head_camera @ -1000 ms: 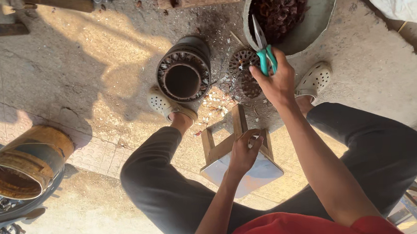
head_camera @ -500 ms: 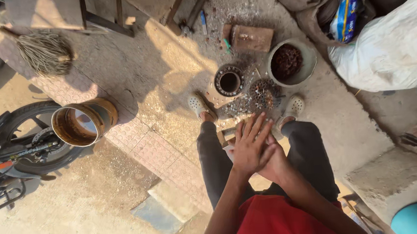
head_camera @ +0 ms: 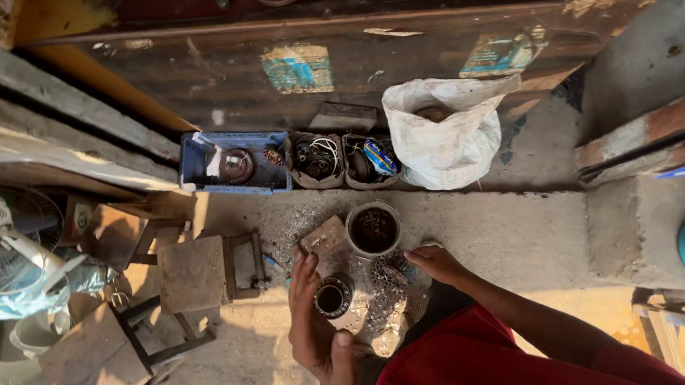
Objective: The person sits on the ground and uses pliers to pull small metal pieces from a circular metal object. The removed pieces fall onto the ground. The person continues this process for the duration of the clip.
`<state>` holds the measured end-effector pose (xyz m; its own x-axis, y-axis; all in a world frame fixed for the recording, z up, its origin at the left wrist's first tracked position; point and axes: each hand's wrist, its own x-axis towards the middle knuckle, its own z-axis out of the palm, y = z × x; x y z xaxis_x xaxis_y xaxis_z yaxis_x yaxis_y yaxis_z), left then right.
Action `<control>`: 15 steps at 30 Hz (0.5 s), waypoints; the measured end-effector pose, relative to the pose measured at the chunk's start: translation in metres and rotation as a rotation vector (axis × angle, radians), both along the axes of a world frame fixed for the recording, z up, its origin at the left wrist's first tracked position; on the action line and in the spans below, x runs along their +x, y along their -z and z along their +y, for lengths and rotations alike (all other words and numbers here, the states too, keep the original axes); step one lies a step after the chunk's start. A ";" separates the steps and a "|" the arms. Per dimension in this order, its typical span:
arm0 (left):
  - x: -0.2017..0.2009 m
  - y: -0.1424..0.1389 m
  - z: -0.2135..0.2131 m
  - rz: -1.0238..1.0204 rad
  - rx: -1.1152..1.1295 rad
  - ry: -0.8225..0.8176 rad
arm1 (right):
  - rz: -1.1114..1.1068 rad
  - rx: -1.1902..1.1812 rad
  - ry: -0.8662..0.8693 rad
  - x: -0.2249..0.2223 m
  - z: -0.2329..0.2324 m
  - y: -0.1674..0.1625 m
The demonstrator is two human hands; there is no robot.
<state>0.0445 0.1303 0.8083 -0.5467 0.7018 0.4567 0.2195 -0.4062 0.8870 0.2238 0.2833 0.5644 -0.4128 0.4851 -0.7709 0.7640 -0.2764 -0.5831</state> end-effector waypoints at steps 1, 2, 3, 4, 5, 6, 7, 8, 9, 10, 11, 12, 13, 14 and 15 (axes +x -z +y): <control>0.008 0.000 0.007 0.156 -0.012 -0.044 | 0.145 -0.176 0.222 0.009 0.002 -0.005; 0.017 0.010 0.017 0.319 -0.020 -0.025 | 0.281 -0.433 0.384 0.013 -0.003 -0.009; 0.028 0.030 0.033 0.487 -0.019 -0.012 | 0.431 -0.684 0.533 0.008 -0.010 -0.022; 0.035 0.058 0.051 0.649 -0.013 -0.012 | 0.761 -0.691 0.639 -0.004 -0.017 -0.041; 0.036 0.089 0.064 0.699 -0.071 0.055 | 1.083 -0.694 0.720 -0.016 -0.022 -0.063; 0.033 0.121 0.068 0.748 -0.138 0.115 | 1.005 -0.601 0.743 -0.024 -0.017 -0.082; 0.024 0.153 0.069 0.794 -0.212 0.166 | 0.925 -0.514 0.756 -0.030 -0.004 -0.100; 0.009 0.181 0.058 0.840 -0.509 0.136 | 0.844 -0.438 0.766 -0.031 0.010 -0.114; -0.012 0.205 0.041 0.874 -0.814 0.106 | 1.066 -0.397 0.665 -0.022 0.030 -0.124; -0.031 0.222 0.010 0.880 -1.493 0.333 | 1.288 -0.356 0.543 -0.004 0.056 -0.132; -0.051 0.235 -0.026 0.694 -1.763 0.510 | 1.277 -0.377 0.529 0.019 0.079 -0.134; -0.067 0.243 -0.065 0.488 -1.894 0.528 | 1.188 -0.280 0.587 0.034 0.104 -0.131; -0.077 0.246 -0.110 0.436 -1.933 0.483 | 1.019 -0.115 0.570 0.051 0.123 -0.126; -0.084 0.247 -0.154 0.212 -1.970 0.290 | 0.865 0.069 0.512 0.061 0.141 -0.119; -0.087 0.247 -0.196 0.030 -1.845 0.045 | 0.721 0.240 0.438 0.064 0.153 -0.111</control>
<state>-0.0427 -0.0654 0.5616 -0.5227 0.2731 -0.8076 0.2594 0.9533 0.1545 0.2873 0.4365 0.6752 -0.4983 0.8299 -0.2511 0.0410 -0.2667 -0.9629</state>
